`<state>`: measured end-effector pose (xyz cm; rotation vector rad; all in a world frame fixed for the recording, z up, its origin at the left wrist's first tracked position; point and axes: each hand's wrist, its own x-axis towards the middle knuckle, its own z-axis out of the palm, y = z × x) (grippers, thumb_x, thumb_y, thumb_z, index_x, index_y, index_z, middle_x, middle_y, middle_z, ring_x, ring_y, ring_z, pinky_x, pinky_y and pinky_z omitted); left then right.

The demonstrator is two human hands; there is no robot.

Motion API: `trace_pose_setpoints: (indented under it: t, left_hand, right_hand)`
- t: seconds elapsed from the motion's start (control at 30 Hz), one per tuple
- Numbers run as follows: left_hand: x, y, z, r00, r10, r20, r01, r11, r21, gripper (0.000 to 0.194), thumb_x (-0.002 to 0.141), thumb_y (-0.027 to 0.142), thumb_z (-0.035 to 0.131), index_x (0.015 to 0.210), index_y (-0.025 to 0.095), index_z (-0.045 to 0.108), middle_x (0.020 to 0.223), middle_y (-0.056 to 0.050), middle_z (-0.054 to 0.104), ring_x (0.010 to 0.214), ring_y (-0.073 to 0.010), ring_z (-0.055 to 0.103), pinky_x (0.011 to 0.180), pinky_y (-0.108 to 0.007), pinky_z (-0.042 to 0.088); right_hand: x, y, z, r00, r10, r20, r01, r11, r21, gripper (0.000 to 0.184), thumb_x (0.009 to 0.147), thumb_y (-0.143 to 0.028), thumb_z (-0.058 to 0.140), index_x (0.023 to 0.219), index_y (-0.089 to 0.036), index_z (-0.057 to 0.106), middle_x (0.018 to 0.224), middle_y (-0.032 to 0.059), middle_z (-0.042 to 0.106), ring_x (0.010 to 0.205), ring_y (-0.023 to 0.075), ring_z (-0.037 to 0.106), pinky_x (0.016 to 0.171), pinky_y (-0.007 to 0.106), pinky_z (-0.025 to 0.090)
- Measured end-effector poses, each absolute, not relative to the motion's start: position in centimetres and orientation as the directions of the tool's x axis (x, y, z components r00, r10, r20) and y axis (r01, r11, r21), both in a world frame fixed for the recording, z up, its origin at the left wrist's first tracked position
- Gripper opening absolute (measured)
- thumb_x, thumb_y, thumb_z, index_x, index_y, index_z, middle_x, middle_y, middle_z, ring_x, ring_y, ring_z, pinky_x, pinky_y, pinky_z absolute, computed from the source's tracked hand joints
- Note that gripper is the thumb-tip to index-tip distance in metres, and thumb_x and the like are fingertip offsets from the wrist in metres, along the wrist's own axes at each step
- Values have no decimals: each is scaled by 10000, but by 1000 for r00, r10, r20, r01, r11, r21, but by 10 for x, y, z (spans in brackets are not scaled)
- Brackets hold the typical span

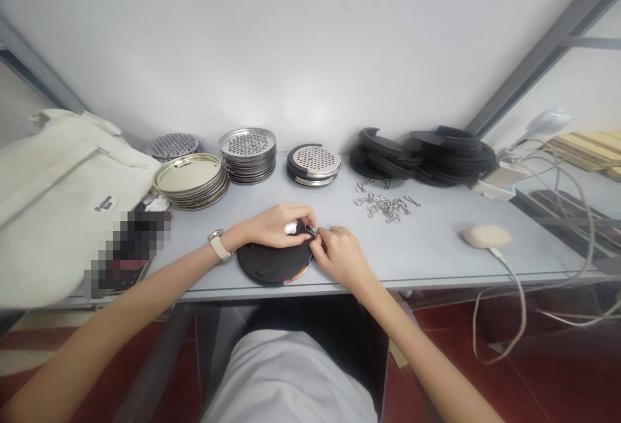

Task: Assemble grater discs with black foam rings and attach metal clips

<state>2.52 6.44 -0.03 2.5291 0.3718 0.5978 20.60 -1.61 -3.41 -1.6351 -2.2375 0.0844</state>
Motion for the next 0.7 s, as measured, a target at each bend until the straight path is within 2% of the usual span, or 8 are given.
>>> trace_pose_setpoints:
  t: [0.4, 0.7]
  left_hand:
    - [26, 64, 1, 860, 381, 341, 126, -804, 581, 215, 747, 102, 574, 946, 179, 545, 908, -23, 628, 837, -139, 575, 773, -255, 441]
    - [26, 63, 1, 859, 386, 335, 135, -804, 580, 206, 751, 106, 574, 944, 177, 552, 907, -28, 627, 834, -141, 576, 765, -255, 440]
  right_hand:
    - [205, -17, -35, -176, 941, 289, 936, 251, -245, 249, 875, -243, 398, 644, -200, 482, 564, 24, 527, 550, 160, 478, 554, 265, 265]
    - [206, -16, -37, -224, 911, 346, 924, 312, -222, 209, 860, -217, 395, 671, -196, 481, 562, 18, 521, 542, 155, 469, 551, 261, 269]
